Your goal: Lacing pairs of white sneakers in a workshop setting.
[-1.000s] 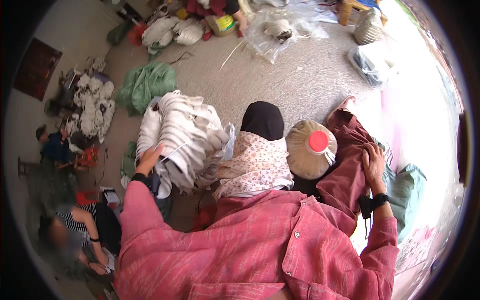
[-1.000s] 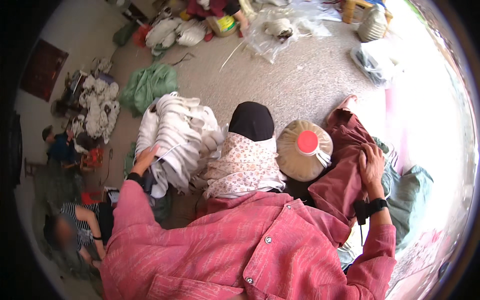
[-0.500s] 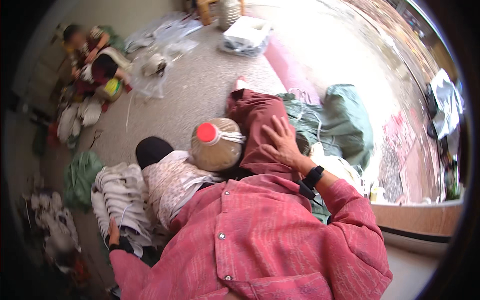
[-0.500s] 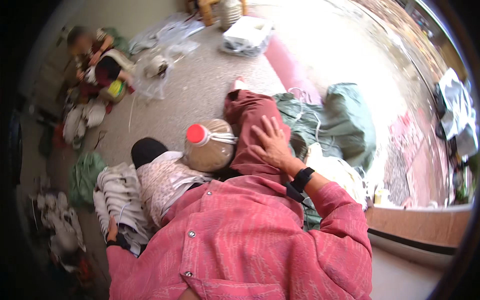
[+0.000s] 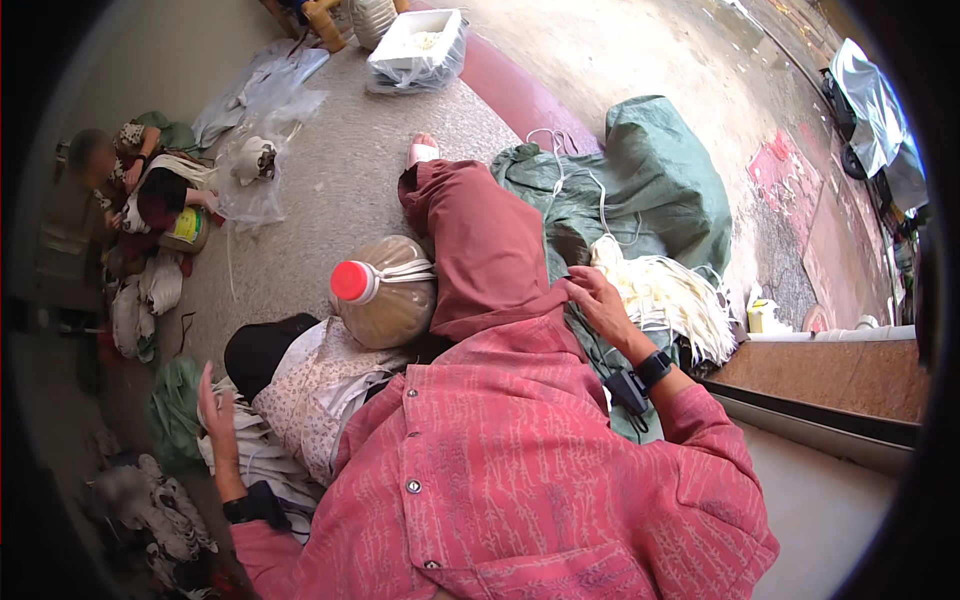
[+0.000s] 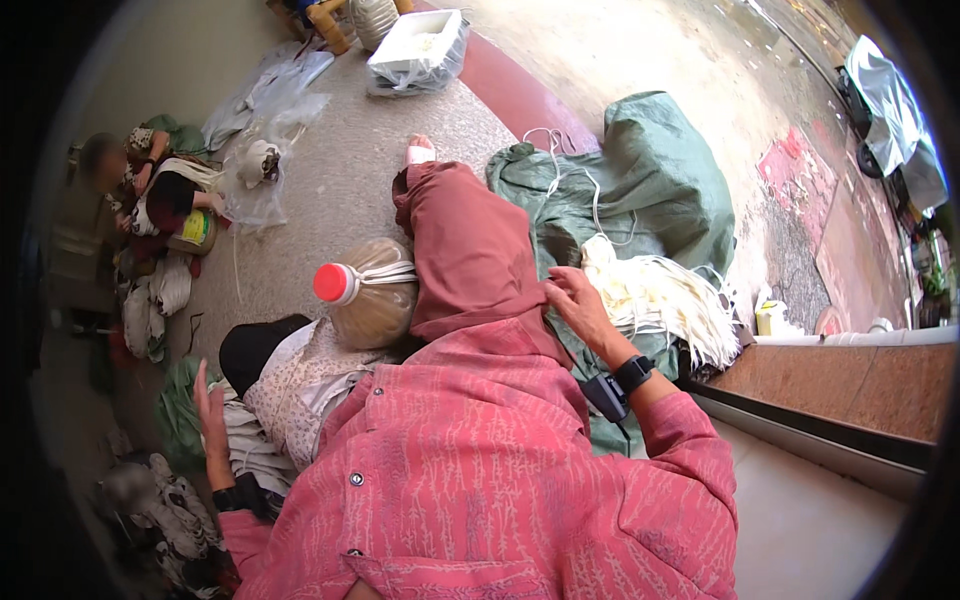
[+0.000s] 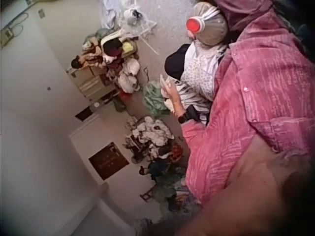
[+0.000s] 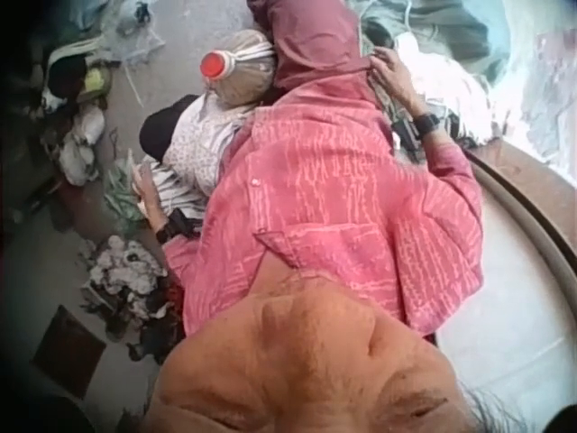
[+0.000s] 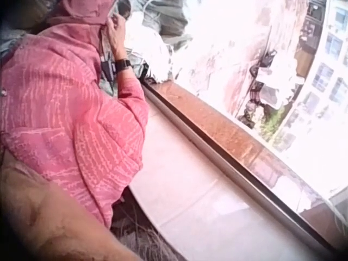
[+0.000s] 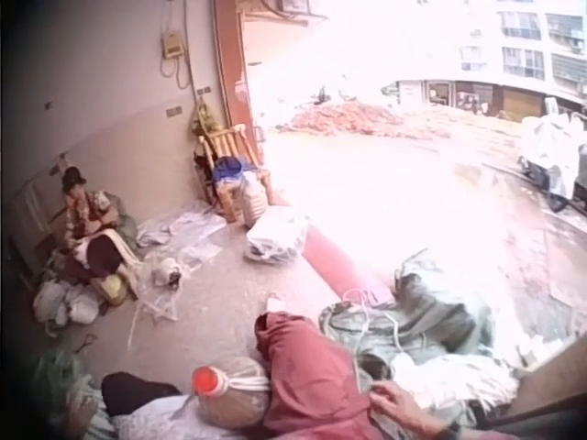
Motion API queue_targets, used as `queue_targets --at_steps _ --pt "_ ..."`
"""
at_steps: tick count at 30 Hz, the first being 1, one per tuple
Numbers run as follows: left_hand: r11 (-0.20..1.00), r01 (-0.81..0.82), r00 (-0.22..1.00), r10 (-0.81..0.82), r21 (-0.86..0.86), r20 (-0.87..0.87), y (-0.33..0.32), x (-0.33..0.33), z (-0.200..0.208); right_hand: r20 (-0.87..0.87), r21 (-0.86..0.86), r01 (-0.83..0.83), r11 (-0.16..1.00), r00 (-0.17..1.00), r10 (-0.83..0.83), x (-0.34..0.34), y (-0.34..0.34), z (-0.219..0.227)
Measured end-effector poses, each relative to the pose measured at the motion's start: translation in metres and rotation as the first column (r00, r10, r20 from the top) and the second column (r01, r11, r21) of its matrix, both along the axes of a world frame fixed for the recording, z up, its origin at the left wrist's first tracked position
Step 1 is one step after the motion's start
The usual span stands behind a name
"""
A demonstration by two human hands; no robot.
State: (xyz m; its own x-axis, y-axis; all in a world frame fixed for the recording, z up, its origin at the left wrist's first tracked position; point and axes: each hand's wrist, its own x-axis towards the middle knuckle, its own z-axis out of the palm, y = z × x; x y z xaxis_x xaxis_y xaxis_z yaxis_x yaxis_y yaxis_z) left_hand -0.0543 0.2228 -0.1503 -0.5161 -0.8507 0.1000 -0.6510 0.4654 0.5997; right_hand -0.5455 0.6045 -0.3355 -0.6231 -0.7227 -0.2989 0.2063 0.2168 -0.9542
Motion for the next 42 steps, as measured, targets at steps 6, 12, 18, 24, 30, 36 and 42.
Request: queue_targets --at_steps 6,12,18,24,30,36,42 --pt "0.916 0.293 0.906 -0.175 -0.273 0.385 0.040 -0.086 -0.058 -0.623 0.409 0.157 0.899 0.768 0.149 -0.031 0.056 -0.064" --pt "0.973 0.179 0.959 -0.139 -0.147 0.248 0.009 -0.093 -0.110 -0.671 0.464 0.242 0.852 0.724 0.160 -0.081 0.063 -0.076" --pt "0.878 -0.207 0.857 0.375 0.431 -0.354 -0.053 -0.071 -0.102 -0.504 0.513 0.280 0.811 0.864 0.020 -0.101 0.010 -0.078" --pt "0.834 -0.432 0.863 0.493 0.343 -0.111 -0.102 -0.006 -0.111 -0.596 0.782 0.310 0.541 0.627 0.502 -0.071 0.007 -0.123" --pt "0.979 -0.097 0.909 0.161 -0.181 0.384 -0.068 -0.049 -0.150 -0.562 0.651 0.159 0.742 0.758 0.331 -0.067 0.048 -0.136" --pt "0.970 -0.143 0.882 0.214 -0.194 0.420 -0.050 -0.075 -0.145 -0.378 0.279 0.155 0.948 0.925 -0.040 -0.080 0.092 -0.141" --pt "0.978 -0.163 0.936 0.194 -0.128 0.292 -0.062 -0.051 -0.171 0.200 0.141 0.377 0.915 0.895 -0.400 -0.097 0.137 -0.074"
